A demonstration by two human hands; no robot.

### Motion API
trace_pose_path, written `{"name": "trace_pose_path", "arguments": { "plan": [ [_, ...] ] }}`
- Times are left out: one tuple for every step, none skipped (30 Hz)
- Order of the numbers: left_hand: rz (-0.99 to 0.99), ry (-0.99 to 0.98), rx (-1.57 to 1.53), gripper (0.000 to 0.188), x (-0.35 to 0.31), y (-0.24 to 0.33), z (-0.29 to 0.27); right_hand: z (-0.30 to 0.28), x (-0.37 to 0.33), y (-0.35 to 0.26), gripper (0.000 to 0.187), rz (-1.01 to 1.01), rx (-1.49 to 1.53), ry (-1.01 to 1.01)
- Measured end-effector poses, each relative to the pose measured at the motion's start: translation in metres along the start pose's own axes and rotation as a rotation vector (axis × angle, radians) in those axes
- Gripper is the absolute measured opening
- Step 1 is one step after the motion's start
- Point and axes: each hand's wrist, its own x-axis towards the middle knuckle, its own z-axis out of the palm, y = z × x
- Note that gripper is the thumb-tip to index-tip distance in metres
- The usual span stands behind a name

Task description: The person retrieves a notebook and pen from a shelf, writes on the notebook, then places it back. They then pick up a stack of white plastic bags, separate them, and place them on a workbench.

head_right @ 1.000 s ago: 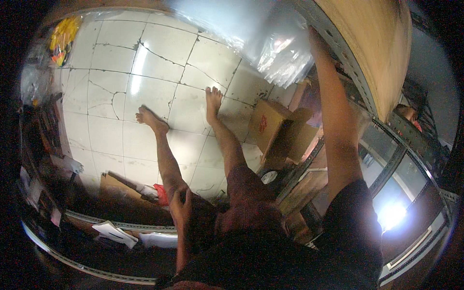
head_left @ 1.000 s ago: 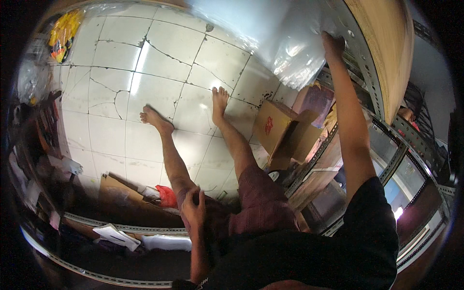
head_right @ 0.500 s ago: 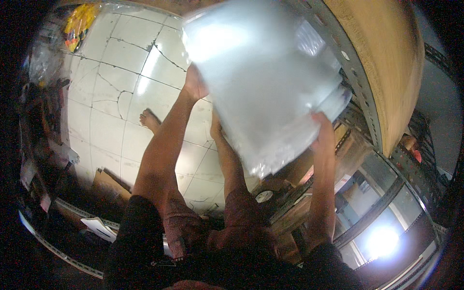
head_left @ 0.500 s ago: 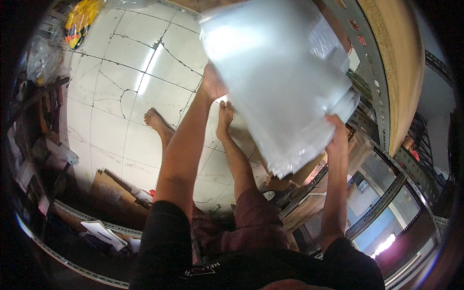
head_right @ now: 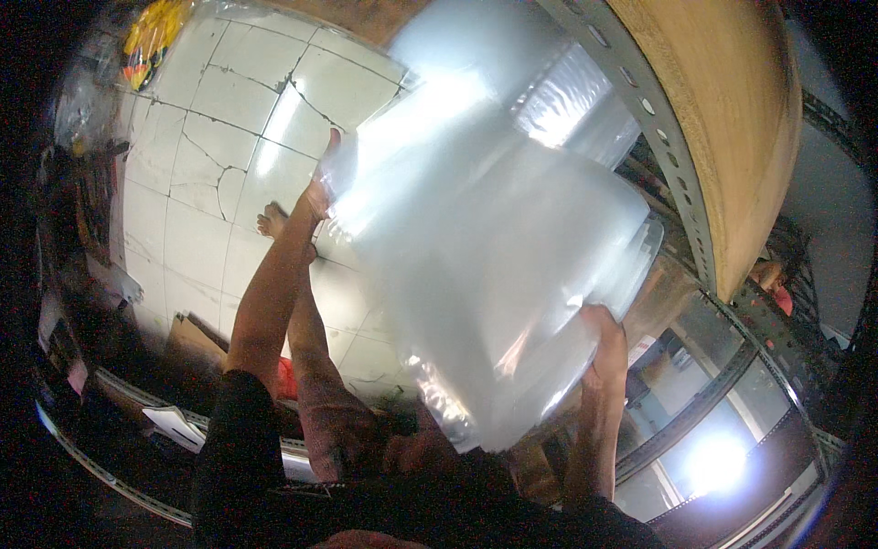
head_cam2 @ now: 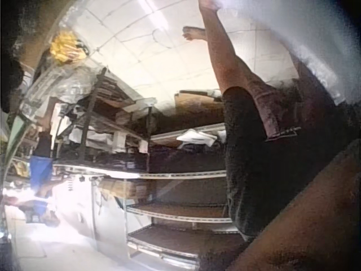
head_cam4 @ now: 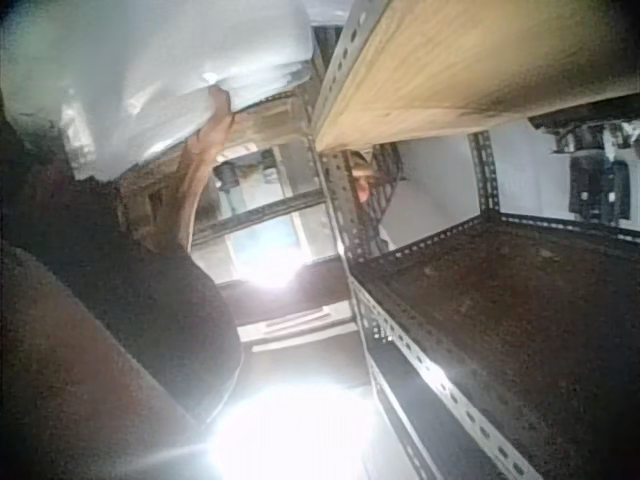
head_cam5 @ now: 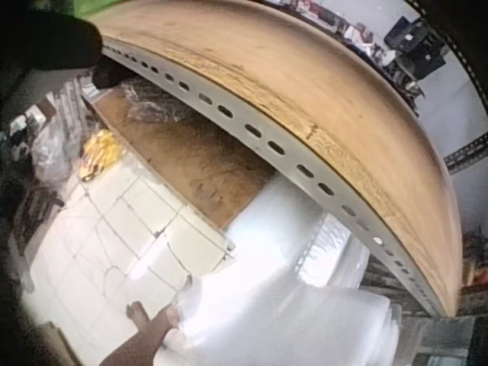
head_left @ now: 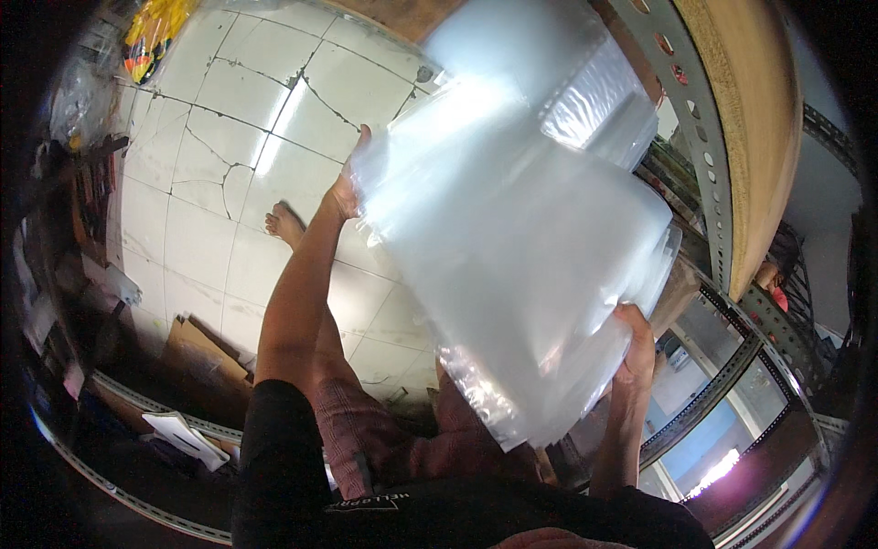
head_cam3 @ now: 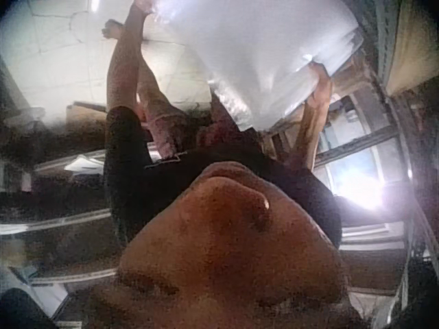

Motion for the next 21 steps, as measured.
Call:
{"name": "trace_pose_path", "arguments": {
  "plan": [
    [0.006,0.033,0.053,0.094,0.0,0.002,-0.006,-0.001,-0.011,-0.004,0.016,0.015,-0.036,-0.017],
    [-0.025,-0.032,-0.021,0.071,-0.012,0.008,0.004,-0.002,-0.018,-0.003,0.016,0.011,-0.025,-0.011],
    [-0.051,0.019,0.079,0.069,-0.02,0.008,-0.002,0.001,-0.029,-0.004,0.016,0.005,-0.049,0.0],
    [-0.076,0.071,0.179,0.066,-0.031,0.013,-0.01,0.005,-0.04,-0.004,0.016,-0.002,-0.074,0.01],
    [-0.1,0.121,0.282,0.064,-0.039,0.015,-0.013,0.01,-0.051,-0.003,0.016,-0.011,-0.096,0.022],
    [-0.225,0.166,0.457,0.067,-0.059,0.023,0.01,0.014,-0.061,-0.001,0.019,-0.051,-0.143,0.015],
    [-0.238,0.124,0.582,0.075,-0.065,0.017,0.005,0.011,-0.064,0.002,0.02,-0.029,-0.149,-0.02],
    [-0.244,0.088,0.704,0.083,-0.077,0.011,-0.004,0.008,-0.069,0.005,0.021,-0.01,-0.162,-0.061],
    [-0.236,0.159,0.756,0.083,-0.094,0.01,0.0,0.016,-0.077,0.003,0.022,0.027,-0.148,-0.099],
    [-0.225,0.234,0.802,0.084,-0.111,0.003,0.006,0.024,-0.085,0.001,0.023,0.062,-0.136,-0.132],
    [-0.205,0.326,0.839,0.084,-0.137,-0.005,0.017,0.031,-0.091,-0.001,0.023,0.035,-0.153,-0.108],
    [-0.183,0.421,0.887,0.085,-0.163,-0.007,0.028,0.038,-0.097,0.004,0.024,0.004,-0.154,-0.089],
    [-0.155,0.461,0.871,0.084,-0.189,-0.014,0.025,0.045,-0.105,0.006,0.025,-0.029,-0.164,-0.08],
    [-0.126,0.501,0.848,0.083,-0.216,-0.023,0.021,0.045,-0.11,0.008,0.036,0.02,-0.129,-0.08],
    [-0.098,0.466,0.794,0.079,-0.238,-0.03,0.008,0.054,-0.123,0.008,0.039,0.01,-0.163,-0.115],
    [-0.029,0.404,0.707,0.079,-0.268,-0.032,0.011,0.066,-0.135,0.005,0.043,-0.005,-0.209,-0.154],
    [0.046,0.338,0.624,0.079,-0.301,-0.034,0.016,0.077,-0.148,0.001,0.047,-0.024,-0.259,-0.194],
    [0.109,0.384,0.587,0.078,-0.332,-0.034,0.021,0.085,-0.159,0.004,0.05,-0.078,-0.28,-0.244],
    [0.21,0.417,0.569,0.073,-0.36,-0.038,0.025,0.096,-0.168,0.002,0.053,-0.144,-0.325,-0.302],
    [0.311,0.45,0.557,0.069,-0.389,-0.043,0.029,0.109,-0.184,-0.006,0.057,-0.214,-0.364,-0.352],
    [0.416,0.468,0.615,0.06,-0.415,-0.038,0.028,0.126,-0.202,-0.009,0.06,-0.222,-0.334,-0.439]
  ]
}}
